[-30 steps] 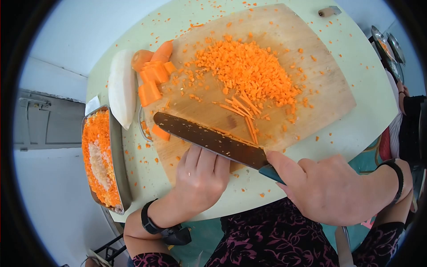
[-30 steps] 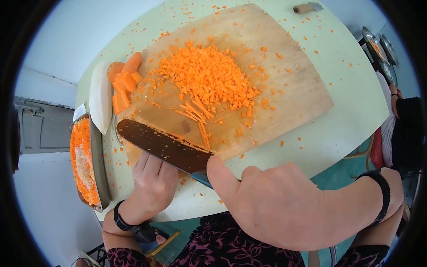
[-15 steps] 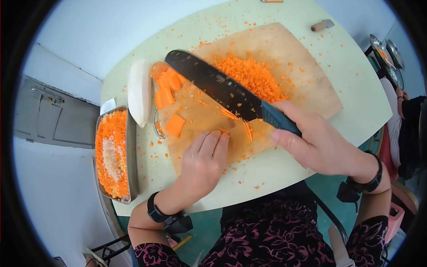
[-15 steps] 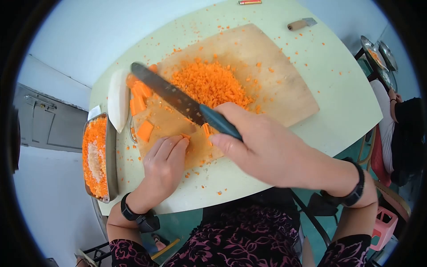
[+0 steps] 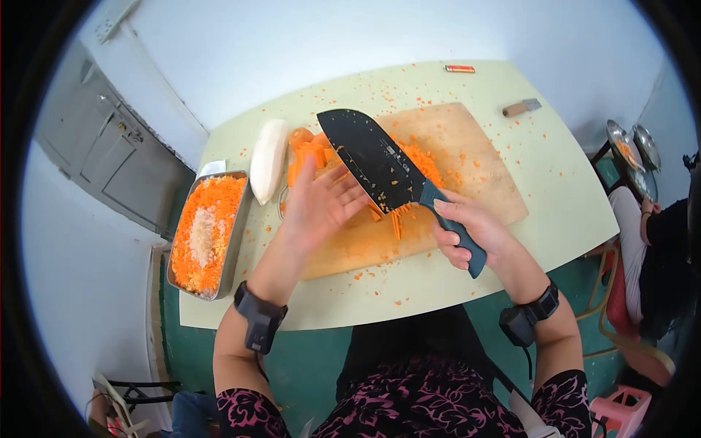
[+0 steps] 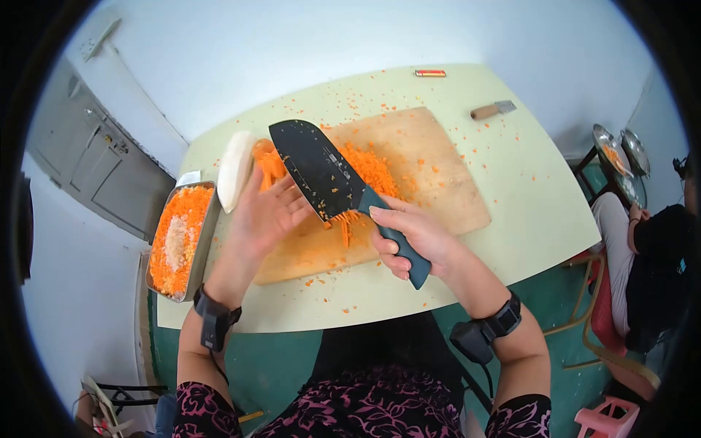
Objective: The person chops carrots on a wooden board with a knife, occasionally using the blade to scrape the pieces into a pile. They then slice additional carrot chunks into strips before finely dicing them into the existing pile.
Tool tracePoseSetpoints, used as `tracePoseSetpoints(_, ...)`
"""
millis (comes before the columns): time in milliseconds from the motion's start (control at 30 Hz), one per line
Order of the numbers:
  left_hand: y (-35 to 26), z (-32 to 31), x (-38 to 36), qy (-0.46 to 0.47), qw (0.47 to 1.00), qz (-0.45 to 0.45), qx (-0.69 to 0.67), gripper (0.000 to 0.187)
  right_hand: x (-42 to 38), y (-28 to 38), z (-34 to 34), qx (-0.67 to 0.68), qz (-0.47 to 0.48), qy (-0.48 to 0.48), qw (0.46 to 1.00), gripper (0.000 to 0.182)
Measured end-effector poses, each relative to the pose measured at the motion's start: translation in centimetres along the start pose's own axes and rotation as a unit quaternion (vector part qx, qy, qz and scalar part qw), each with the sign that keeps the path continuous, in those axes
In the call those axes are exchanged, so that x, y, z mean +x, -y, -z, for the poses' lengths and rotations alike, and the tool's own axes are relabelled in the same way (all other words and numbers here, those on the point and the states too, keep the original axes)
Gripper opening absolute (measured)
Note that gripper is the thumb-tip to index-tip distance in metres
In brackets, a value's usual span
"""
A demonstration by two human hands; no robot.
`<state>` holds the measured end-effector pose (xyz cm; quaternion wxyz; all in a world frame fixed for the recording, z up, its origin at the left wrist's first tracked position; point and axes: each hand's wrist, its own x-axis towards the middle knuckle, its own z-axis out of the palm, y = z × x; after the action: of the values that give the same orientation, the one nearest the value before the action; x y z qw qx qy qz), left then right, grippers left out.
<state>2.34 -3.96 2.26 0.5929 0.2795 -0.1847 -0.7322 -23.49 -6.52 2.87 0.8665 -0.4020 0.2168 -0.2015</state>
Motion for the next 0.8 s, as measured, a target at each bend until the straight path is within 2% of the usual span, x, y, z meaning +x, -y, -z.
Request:
tracePoseSetpoints(100, 1.0, -0.5, 0.5, 0.114, 0.992, 0.023, -0.057, 0.065, 0.3, -0.3, 0.2, 0.012, 0.003, -0.008, 1.0, 0.028)
tracePoseSetpoints(200, 1.5, -1.7, 0.1, 0.033, 0.999, 0.001, -0.018, 0.062, 0.4, -0.6, 0.2, 0.003, 0.013, -0.021, 1.0, 0.027)
tracePoseSetpoints(300, 1.1, 0.6, 0.5, 0.077, 0.995, 0.043, -0.048, 0.061, 0.6, -0.7, 0.5, -0.005, 0.028, -0.037, 0.999, 0.024)
tracePoseSetpoints(400, 1.3, 0.2, -0.3, -0.038, 0.998, -0.002, 0.041, 0.059, 0.7, -0.9, 0.7, -0.013, 0.06, -0.076, 0.995, 0.02)
tracePoseSetpoints(533, 1.6, -0.8, -0.6, -0.043, 0.979, -0.042, 0.194, 0.057, 0.8, -0.7, 1.5, 0.013, 0.086, -0.107, 0.99, 0.018)
tracePoseSetpoints(600, 1.9, -1.6, -0.7, -0.027, 0.956, -0.059, 0.285, 0.057, 0.7, -0.7, 1.7, 0.021, 0.095, -0.125, 0.987, 0.019)
tracePoseSetpoints(700, 2.2, -1.6, -0.3, -0.025, 0.851, -0.133, 0.508, 0.049, 0.5, -0.7, 1.3, -0.008, 0.109, -0.148, 0.983, 0.02)
tracePoseSetpoints(800, 1.9, -1.0, 0.1, 0.01, 0.775, -0.12, 0.621, 0.036, 0.2, -0.5, 1.0, -0.008, 0.113, -0.139, 0.984, 0.022)
